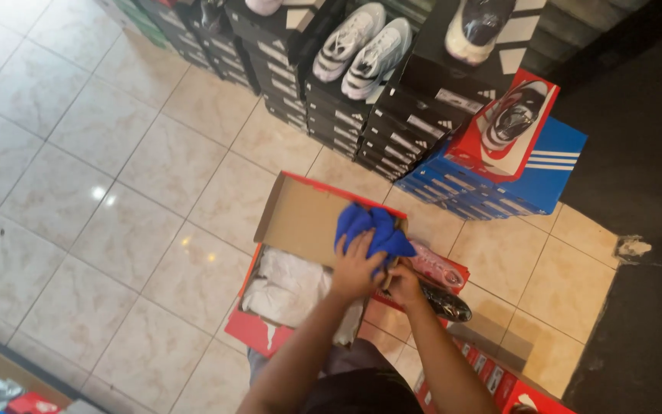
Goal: Wiping shoe boxes and a pair of shoes with a blue cloth in a warehouse setting.
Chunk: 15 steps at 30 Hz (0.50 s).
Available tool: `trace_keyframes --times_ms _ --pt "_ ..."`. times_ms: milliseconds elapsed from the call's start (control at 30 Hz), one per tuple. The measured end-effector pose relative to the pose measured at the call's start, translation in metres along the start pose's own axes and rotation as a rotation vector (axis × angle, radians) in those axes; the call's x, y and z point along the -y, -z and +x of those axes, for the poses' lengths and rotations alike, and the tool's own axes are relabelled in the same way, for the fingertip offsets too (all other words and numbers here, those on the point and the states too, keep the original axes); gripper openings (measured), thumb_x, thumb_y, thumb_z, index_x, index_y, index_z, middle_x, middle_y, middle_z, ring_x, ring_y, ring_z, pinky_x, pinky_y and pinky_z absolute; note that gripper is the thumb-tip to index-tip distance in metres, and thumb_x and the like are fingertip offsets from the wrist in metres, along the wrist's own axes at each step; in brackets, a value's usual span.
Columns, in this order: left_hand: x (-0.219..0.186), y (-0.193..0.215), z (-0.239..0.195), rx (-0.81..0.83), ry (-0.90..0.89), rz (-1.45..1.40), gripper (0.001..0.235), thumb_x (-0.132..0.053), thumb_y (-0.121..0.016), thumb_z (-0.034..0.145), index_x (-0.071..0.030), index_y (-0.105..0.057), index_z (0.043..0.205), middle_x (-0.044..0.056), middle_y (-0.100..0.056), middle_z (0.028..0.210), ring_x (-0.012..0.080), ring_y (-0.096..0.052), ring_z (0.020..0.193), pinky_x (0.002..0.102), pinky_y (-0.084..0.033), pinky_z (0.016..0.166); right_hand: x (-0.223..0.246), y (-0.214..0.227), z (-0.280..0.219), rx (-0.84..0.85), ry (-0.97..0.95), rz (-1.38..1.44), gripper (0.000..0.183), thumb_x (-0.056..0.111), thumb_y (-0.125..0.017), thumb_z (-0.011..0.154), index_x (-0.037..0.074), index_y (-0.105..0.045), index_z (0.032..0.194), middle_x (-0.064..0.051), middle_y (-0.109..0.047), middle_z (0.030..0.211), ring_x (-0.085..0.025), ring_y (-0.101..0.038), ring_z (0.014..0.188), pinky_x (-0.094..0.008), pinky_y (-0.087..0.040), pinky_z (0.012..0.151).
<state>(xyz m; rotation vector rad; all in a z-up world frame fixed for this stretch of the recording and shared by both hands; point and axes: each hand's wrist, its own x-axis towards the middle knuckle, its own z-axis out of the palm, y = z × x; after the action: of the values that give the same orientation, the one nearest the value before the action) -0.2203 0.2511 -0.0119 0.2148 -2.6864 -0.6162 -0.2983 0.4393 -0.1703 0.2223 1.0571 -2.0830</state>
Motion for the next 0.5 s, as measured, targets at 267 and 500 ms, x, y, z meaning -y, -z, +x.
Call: trace_keyframes --times_ms 267,500 --pt "0.111 0.058 0.0 -0.176 0.355 0.285 0.053 -0.046 -0.066 0.081 -0.035 -0.063 0.133 0.014 -0.052 0.142 0.0318 -0.049 0.133 0.058 -0.03 0.108 0.028 -0.071 -0.02 0.023 0.108 -0.063 0.084 0.004 -0.061 0.058 0.005 -0.057 0.142 -0.013 -0.069 0.115 -0.027 -0.069 0.096 -0.043 -0.058 0.082" --pt "0.013 0.006 -0.012 -0.032 -0.059 0.02 0.042 -0.048 -0.072 0.075 -0.039 -0.071 0.116 0.014 -0.053 0.148 0.0299 -0.048 0.141 0.066 -0.02 0.114 0.018 -0.04 -0.02 -0.002 0.144 -0.119 0.071 0.008 -0.062 0.061 0.004 -0.064 0.132 -0.013 -0.073 0.103 -0.027 -0.071 0.09 -0.043 -0.059 0.084"
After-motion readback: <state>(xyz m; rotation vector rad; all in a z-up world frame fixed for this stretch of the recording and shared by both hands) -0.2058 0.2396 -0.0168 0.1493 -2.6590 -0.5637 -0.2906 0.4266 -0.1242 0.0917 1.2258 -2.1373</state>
